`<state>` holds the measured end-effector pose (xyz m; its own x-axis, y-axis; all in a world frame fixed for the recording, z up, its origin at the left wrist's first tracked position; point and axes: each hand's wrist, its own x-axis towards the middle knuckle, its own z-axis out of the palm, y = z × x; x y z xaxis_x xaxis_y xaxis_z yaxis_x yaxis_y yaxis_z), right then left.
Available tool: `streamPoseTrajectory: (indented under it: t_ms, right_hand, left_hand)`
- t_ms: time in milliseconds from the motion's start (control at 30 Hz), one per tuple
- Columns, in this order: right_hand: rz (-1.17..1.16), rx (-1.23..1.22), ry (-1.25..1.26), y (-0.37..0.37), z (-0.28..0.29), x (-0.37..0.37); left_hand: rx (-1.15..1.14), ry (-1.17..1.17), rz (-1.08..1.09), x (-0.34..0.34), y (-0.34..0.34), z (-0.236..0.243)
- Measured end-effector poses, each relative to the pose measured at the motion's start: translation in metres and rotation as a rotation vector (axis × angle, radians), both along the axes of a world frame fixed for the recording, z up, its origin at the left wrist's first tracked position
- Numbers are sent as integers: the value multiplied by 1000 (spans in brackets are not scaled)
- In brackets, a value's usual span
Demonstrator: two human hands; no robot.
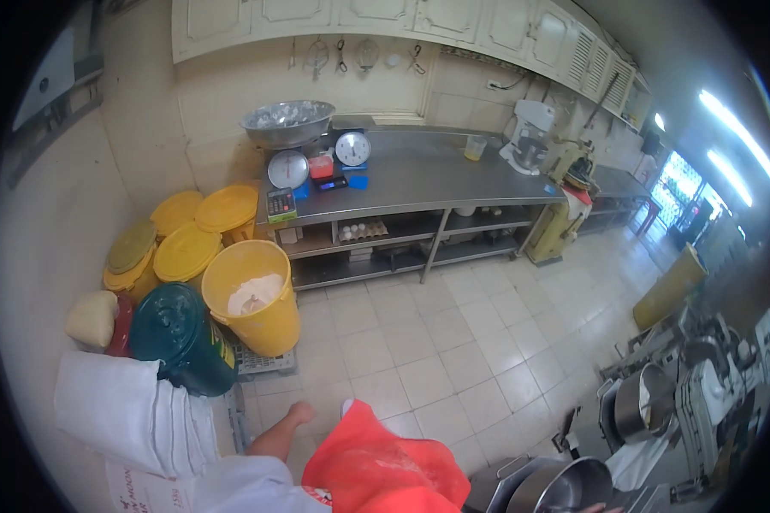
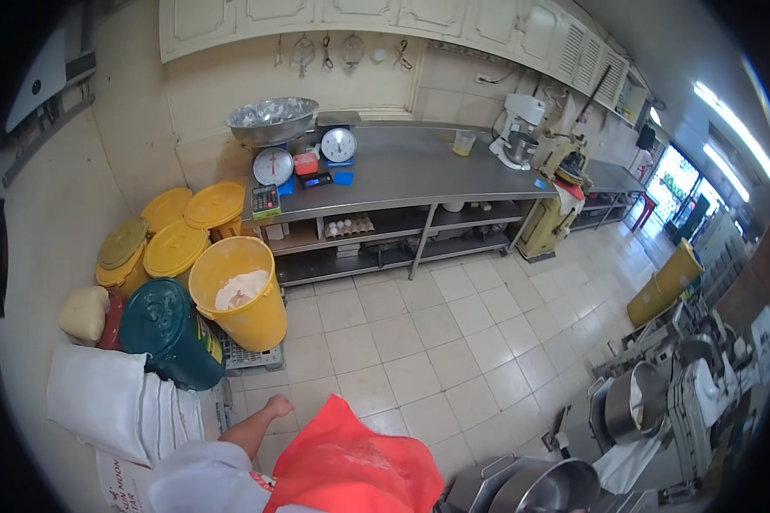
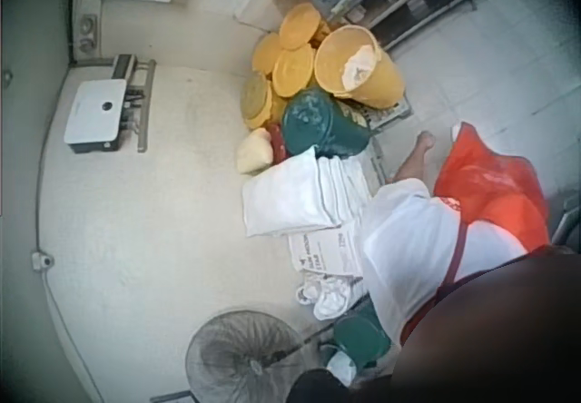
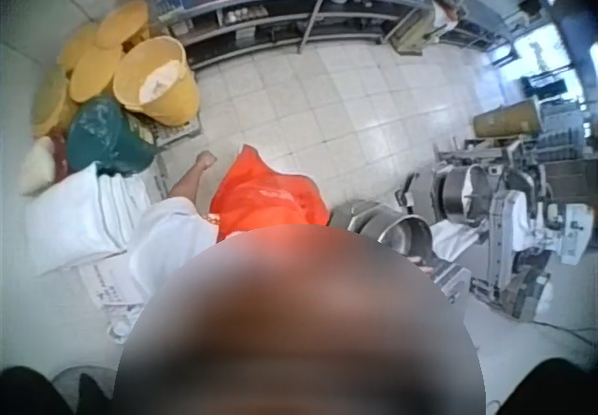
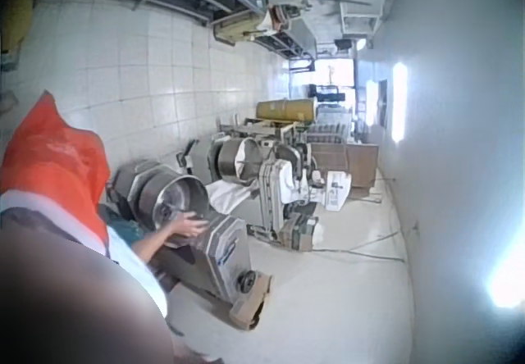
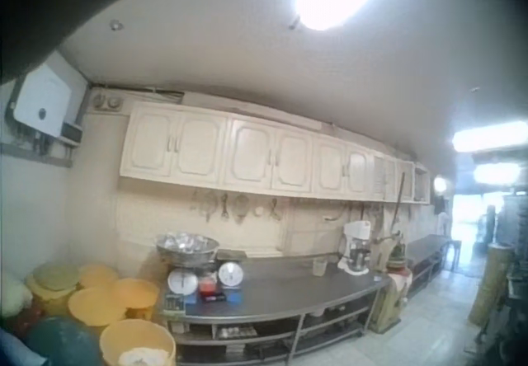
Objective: The person takes plastic bags of ingredients from a box, places them on a machine, and then pours the contents into a large mixing bowl while using a utility knife to open the bags.
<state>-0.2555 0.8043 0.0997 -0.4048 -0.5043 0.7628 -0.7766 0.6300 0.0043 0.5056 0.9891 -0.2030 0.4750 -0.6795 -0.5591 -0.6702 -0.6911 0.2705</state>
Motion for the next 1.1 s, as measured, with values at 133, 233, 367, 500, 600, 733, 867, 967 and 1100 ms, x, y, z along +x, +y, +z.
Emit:
streamPoseTrajectory:
  t_ms: [133,233,367,500,600,733,867,967,1100]
  right_hand:
    - [211,144,-478,-17,-176,177]
    - [249,516,-877,-47,-223,297]
    - [206,746,-1350,-123,-234,393]
    - [129,843,-1576,-204,-243,457]
    - [126,901,-1619,-272,-259,506]
    - [86,952,-1585,-389,-278,601]
    - [255,1156,-1503,-523,-299,724]
    - [576,1317,-1642,-624,-307,837]
    - [989,1302,-1760,-703,-262,1007]
  left_hand:
    - [-232,62,-93,53,-184,27]
    - [-394,152,-186,76,-285,72]
    - [-534,434,-186,96,-368,156]
    - [-647,889,-411,105,-386,281]
    - [-426,1189,-651,139,-375,328]
    - [-170,439,-763,234,-374,249]
    - [154,-246,-52,360,-370,195]
    - [-147,56,403,413,-400,225]
    - [-468,185,435,430,-447,233]
